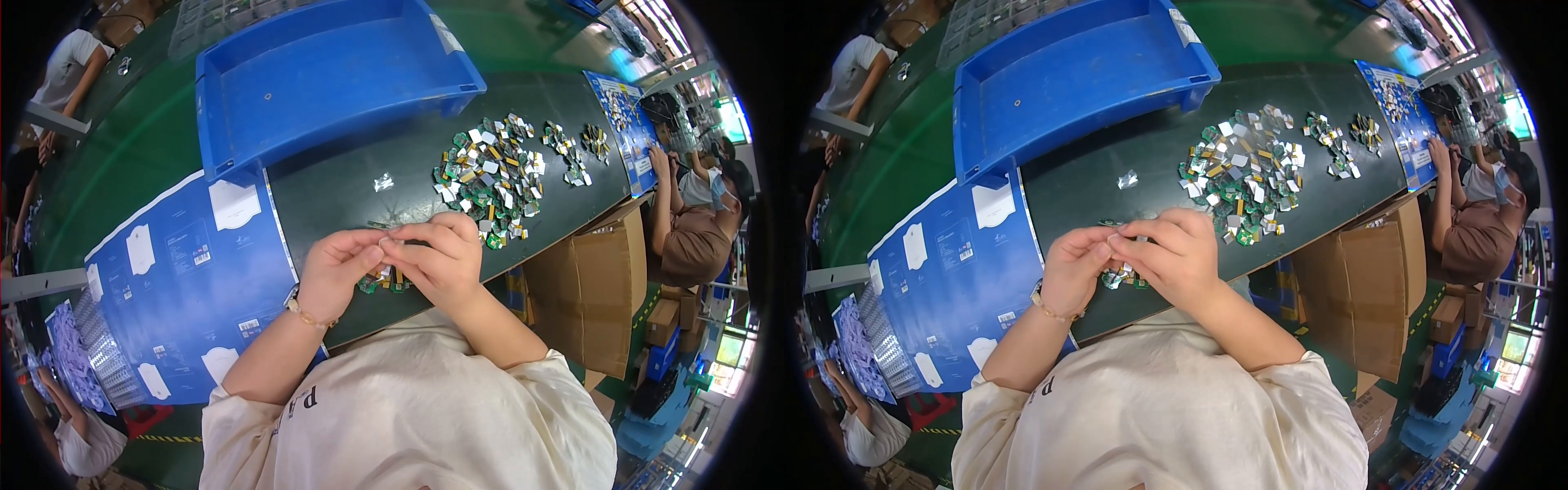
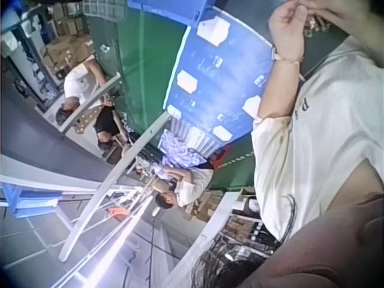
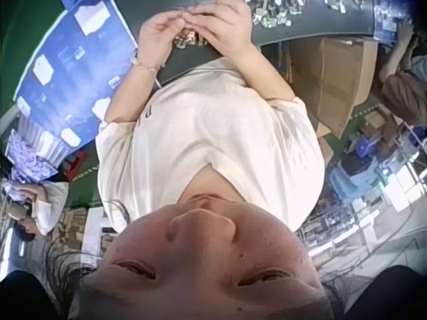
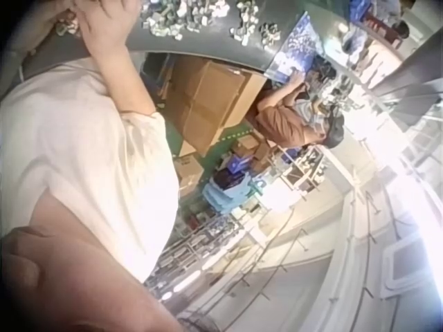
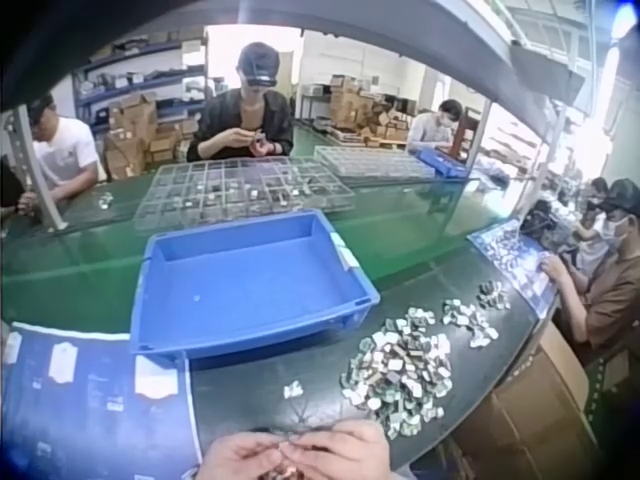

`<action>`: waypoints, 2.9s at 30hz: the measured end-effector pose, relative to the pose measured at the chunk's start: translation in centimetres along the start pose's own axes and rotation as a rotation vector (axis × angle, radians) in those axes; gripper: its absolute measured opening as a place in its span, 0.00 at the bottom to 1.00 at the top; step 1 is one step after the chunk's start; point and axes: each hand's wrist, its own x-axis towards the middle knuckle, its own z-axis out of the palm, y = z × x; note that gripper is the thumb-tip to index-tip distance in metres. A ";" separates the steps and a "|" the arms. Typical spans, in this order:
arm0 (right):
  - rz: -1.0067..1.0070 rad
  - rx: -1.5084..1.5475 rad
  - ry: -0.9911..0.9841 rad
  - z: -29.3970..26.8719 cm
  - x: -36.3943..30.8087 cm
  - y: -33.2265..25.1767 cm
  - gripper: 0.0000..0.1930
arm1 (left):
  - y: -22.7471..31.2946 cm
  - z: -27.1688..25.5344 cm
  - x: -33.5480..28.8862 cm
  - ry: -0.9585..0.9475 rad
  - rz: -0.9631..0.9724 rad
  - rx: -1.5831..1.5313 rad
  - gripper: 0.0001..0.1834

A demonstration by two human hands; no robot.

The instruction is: Assembling and inspecting small green printed circuit boards by attaching white components at a factory workstation.

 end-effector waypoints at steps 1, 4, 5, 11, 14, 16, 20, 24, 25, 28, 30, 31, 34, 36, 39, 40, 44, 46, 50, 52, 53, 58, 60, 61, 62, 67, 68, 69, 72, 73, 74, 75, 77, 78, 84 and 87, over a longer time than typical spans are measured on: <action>0.000 0.000 0.000 0.1 0.0 0.1 0.14 | 0.1 0.0 0.0 0.008 -0.034 -0.033 0.10; 0.008 0.025 0.000 0.3 0.0 0.2 0.13 | 0.2 0.0 0.1 0.015 -0.027 -0.041 0.11; 0.034 0.045 0.005 0.4 0.0 0.2 0.12 | 0.2 0.0 0.1 0.015 -0.027 -0.041 0.11; 0.057 0.174 -0.051 -0.1 0.4 0.7 0.11 | 0.0 0.0 0.2 0.011 0.023 -0.066 0.12; 0.035 0.211 -0.084 -0.3 1.7 0.6 0.11 | 0.0 0.1 0.0 0.005 0.050 -0.094 0.11; 0.025 0.221 -0.110 -0.2 2.9 0.4 0.11 | 0.4 0.0 -0.2 -0.024 0.049 -0.166 0.12; -0.091 0.184 -0.137 0.6 4.0 0.1 0.11 | 0.5 -0.9 -0.2 0.009 0.098 -0.270 0.13; -0.149 0.265 -0.103 1.3 5.3 -1.1 0.10 | 0.7 -0.9 0.2 -0.025 0.166 -0.318 0.12; -0.152 0.269 -0.104 1.3 5.7 -1.4 0.10 | 0.7 -1.2 0.3 -0.011 0.170 -0.297 0.12; -0.149 0.376 -0.076 0.4 7.3 -1.4 0.09 | 0.9 -0.8 0.4 0.052 0.174 -0.275 0.12; -0.030 0.387 0.057 -1.4 10.1 -0.4 0.09 | 0.9 -0.6 0.1 0.083 0.165 -0.281 0.12; 0.055 0.316 0.177 -1.9 11.7 0.3 0.10 | 1.0 -0.9 0.1 0.062 0.133 -0.255 0.12; 0.015 -0.472 -0.059 -1.6 13.8 4.3 0.17 | 0.8 -0.9 0.3 0.084 0.081 -0.180 0.13; 0.073 -0.439 -0.067 -1.8 13.0 4.0 0.17 | 0.8 -0.9 0.5 0.137 0.060 -0.131 0.14; 0.120 -0.263 -0.093 -2.2 10.6 2.6 0.15 | 0.8 -0.6 0.3 0.067 0.102 -0.081 0.17; 0.112 -0.134 -0.097 -2.4 9.5 2.4 0.13 | 0.9 -0.3 0.3 0.057 0.086 -0.065 0.17; 0.000 0.099 -0.096 -1.2 7.6 1.8 0.11 | 1.1 0.3 0.0 -0.006 0.050 -0.033 0.18; -0.052 0.181 -0.242 -0.5 6.4 1.9 0.14 | 0.9 0.4 -0.1 -0.062 0.051 0.009 0.18; -0.088 0.158 -0.486 -1.1 4.2 2.9 0.17 | 0.8 0.1 -0.1 -0.163 -0.015 0.058 0.16; -0.033 0.186 -0.479 -1.7 4.0 3.0 0.18 | 0.9 0.2 0.0 -0.160 -0.062 0.031 0.15; 0.023 0.214 -0.471 -2.0 3.9 3.0 0.18 | 0.9 0.3 0.0 -0.142 -0.082 0.009 0.14; 0.327 0.507 -0.487 -2.4 2.3 3.2 0.16 | 0.8 -0.3 0.2 -0.130 -0.121 -0.036 0.12; 0.496 0.675 -0.445 -2.3 1.7 3.0 0.15 | 0.5 -0.6 0.3 -0.088 -0.103 0.013 0.12; 0.586 0.729 -0.447 -2.3 1.5 2.9 0.15 | 0.5 -0.6 0.3 -0.087 -0.104 0.014 0.12; 0.676 0.783 -0.449 -2.2 1.4 2.7 0.14 | 0.5 -0.7 0.3 -0.090 -0.118 -0.006 0.12; 0.979 1.075 -0.287 -1.8 0.9 1.9 0.13 | 0.4 -0.3 0.3 -0.067 -0.058 0.059 0.12; 1.012 1.111 -0.261 -1.7 0.8 1.9 0.12 | 0.4 -0.2 0.4 -0.049 -0.037 0.066 0.11; 1.012 1.110 -0.261 -1.7 0.7 1.9 0.12 | 0.4 -0.1 0.4 -0.031 -0.015 0.072 0.11; 1.098 1.147 -0.407 -1.6 0.5 1.8 0.09 | 0.8 0.4 0.4 -0.021 0.003 0.125 0.12; 1.100 1.168 -0.423 -1.5 0.4 1.6 0.06 | 0.9 0.6 0.4 -0.022 0.002 0.125 0.12; 1.102 1.190 -0.439 -1.5 0.4 1.4 0.04 | 1.0 0.8 0.3 -0.022 -0.018 0.156 0.12; 1.103 1.189 -0.439 -1.5 0.4 1.5 0.04 | 1.0 0.9 0.3 -0.022 -0.038 0.188 0.12; 1.063 1.120 -0.480 -1.5 0.3 1.6 0.06 | 0.7 0.6 0.4 -0.039 -0.047 0.169 0.12; 1.064 1.120 -0.479 -1.6 0.4 1.7 0.06 | 0.6 0.4 0.5 -0.056 -0.054 0.150 0.12; 1.001 0.962 -0.636 -2.2 0.9 1.8 0.07 | 0.4 -0.5 0.4 -0.137 -0.034 0.091 0.11; 0.996 0.973 -0.550 -1.9 0.5 1.6 0.07 | 0.7 0.2 0.4 -0.111 -0.026 0.056 0.12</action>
